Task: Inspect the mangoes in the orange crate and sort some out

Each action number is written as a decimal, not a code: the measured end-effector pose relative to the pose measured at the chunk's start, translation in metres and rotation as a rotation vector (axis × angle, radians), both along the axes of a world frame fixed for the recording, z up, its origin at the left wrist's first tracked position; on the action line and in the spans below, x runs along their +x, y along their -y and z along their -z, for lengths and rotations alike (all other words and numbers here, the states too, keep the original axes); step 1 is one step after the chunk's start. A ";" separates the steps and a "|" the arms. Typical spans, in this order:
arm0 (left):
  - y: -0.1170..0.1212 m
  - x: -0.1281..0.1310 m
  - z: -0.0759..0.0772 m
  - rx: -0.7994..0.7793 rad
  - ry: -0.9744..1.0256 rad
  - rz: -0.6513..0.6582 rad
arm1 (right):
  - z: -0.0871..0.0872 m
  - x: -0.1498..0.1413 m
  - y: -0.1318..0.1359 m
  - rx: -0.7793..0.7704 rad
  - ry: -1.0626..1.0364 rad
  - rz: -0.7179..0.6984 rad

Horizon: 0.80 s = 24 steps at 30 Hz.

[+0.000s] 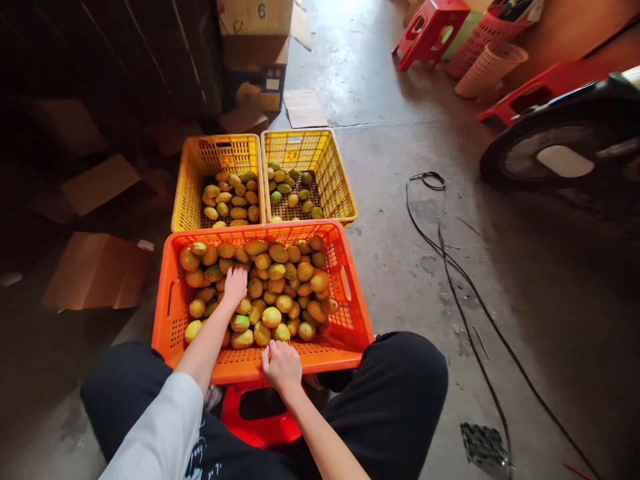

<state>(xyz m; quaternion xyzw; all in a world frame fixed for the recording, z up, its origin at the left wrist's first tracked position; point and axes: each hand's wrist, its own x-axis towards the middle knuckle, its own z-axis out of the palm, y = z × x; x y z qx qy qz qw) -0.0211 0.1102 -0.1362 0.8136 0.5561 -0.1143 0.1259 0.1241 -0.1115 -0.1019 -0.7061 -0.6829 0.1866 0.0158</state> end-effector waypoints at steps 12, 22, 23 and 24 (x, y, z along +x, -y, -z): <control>-0.023 0.000 0.013 0.030 -0.050 0.094 | 0.012 -0.002 0.009 0.034 -0.044 -0.005; 0.063 -0.021 -0.003 -0.160 0.039 0.160 | 0.004 -0.002 0.006 0.021 -0.071 -0.006; 0.055 -0.020 -0.004 -0.125 0.050 0.140 | 0.003 -0.003 0.006 0.010 -0.073 -0.004; 0.043 -0.018 -0.005 -0.099 0.061 0.110 | 0.002 -0.003 0.005 -0.003 -0.075 -0.001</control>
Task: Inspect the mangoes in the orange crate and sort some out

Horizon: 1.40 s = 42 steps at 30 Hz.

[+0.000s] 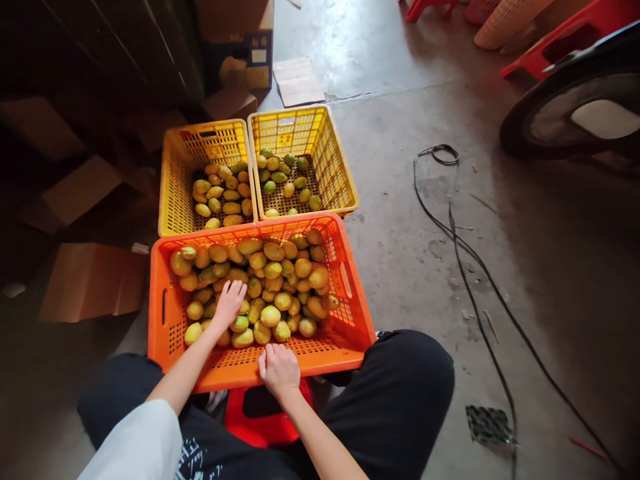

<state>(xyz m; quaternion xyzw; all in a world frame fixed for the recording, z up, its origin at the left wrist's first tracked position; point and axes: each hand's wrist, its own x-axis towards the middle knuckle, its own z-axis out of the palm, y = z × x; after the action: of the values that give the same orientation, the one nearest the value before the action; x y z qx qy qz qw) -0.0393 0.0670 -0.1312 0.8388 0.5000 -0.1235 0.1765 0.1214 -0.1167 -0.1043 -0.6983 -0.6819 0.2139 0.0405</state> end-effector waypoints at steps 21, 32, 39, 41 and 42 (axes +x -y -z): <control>-0.015 0.025 -0.022 -0.163 0.000 -0.200 | -0.012 -0.002 -0.010 -0.090 -0.006 0.008; 0.141 -0.004 -0.058 0.095 0.163 -0.850 | -0.017 -0.006 -0.011 -0.175 -0.027 0.035; 0.145 0.001 -0.049 0.109 0.263 -0.780 | 0.011 0.040 -0.068 -0.539 -0.030 0.328; 0.148 0.000 -0.048 0.119 0.279 -0.781 | 0.028 0.064 -0.090 -0.535 0.003 0.399; 0.149 0.000 -0.047 0.118 0.288 -0.772 | 0.037 0.074 -0.098 -0.572 -0.023 0.391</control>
<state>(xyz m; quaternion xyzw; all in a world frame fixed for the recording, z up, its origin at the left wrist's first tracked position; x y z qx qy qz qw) -0.0392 -0.0823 -0.0840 0.6070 0.7542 0.0994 0.2298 0.1954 -0.0186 -0.1409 -0.7963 -0.4472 0.3924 -0.1090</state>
